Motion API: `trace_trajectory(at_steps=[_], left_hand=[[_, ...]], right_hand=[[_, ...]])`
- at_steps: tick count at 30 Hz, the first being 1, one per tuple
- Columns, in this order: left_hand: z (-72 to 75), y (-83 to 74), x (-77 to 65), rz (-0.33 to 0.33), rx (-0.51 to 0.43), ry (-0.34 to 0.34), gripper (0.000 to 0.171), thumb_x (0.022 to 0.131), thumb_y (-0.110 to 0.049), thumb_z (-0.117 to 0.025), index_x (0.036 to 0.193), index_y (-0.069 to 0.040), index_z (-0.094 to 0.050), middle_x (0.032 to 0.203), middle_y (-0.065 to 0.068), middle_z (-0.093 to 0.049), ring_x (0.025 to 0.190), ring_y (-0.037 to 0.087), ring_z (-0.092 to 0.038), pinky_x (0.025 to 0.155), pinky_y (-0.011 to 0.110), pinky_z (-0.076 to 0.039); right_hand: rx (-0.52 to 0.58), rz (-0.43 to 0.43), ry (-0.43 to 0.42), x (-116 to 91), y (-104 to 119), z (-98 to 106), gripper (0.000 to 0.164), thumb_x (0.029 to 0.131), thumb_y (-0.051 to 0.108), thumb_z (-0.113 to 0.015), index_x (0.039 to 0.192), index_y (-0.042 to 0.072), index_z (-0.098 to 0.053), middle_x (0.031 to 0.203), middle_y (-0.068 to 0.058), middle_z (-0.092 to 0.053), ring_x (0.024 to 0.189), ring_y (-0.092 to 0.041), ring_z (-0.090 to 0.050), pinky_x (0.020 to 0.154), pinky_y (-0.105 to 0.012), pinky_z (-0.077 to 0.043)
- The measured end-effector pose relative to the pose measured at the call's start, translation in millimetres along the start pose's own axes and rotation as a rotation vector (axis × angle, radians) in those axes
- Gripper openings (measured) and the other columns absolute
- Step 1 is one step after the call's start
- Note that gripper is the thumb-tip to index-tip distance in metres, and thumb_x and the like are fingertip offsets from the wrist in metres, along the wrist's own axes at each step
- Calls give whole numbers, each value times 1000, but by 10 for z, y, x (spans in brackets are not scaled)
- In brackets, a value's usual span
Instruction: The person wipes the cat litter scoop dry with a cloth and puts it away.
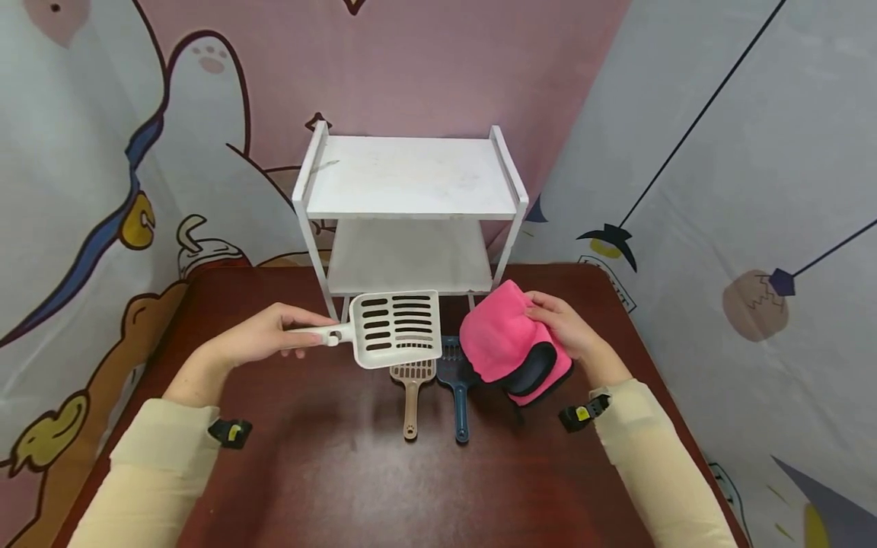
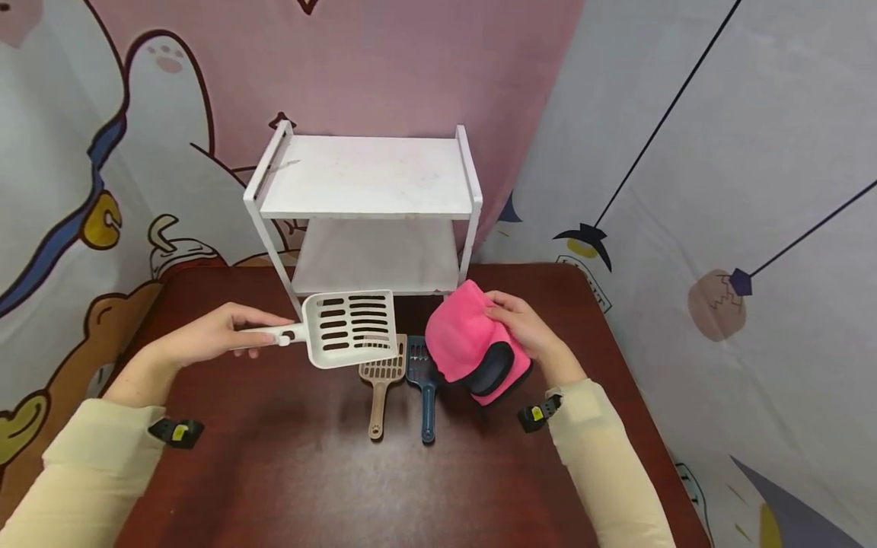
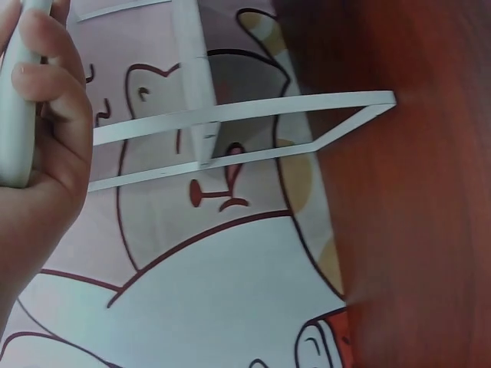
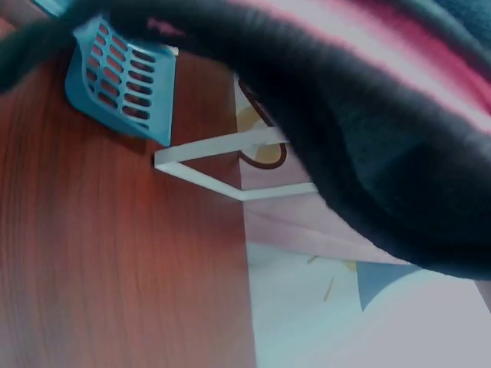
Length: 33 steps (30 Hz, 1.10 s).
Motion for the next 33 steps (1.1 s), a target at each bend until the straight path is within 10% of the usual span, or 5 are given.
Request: trace_trajectory(at_steps=[23,33], left_hand=[[490,-606,-165,-121,-24,-162,35,94,-18,-57,125,-3,-59,73,-2,-59,63,14,-52,56,28,-44],[633,-795,-21,-150,-254,-248,43,96,-17,-51,135,1,-46,86,-8,-66,66,7,-56,56,21,-44]], right_hand=[[6,-53,-75,-102,-94,120,23,98,14,-49,104,28,-66,88,4,-65,69,-8,-63,64,-22,-55],[8,-51,-73,-100,-95,134,22,97,16,-49,104,28,-66,88,3,-65,69,-8,-64,64,-22,-55]])
Point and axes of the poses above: each hand's wrist, its own x-axis towards the middle knuckle, its own z-axis out of the back of the hand, y = z × x, the point moved 6 cm from there along x, towards the middle knuckle
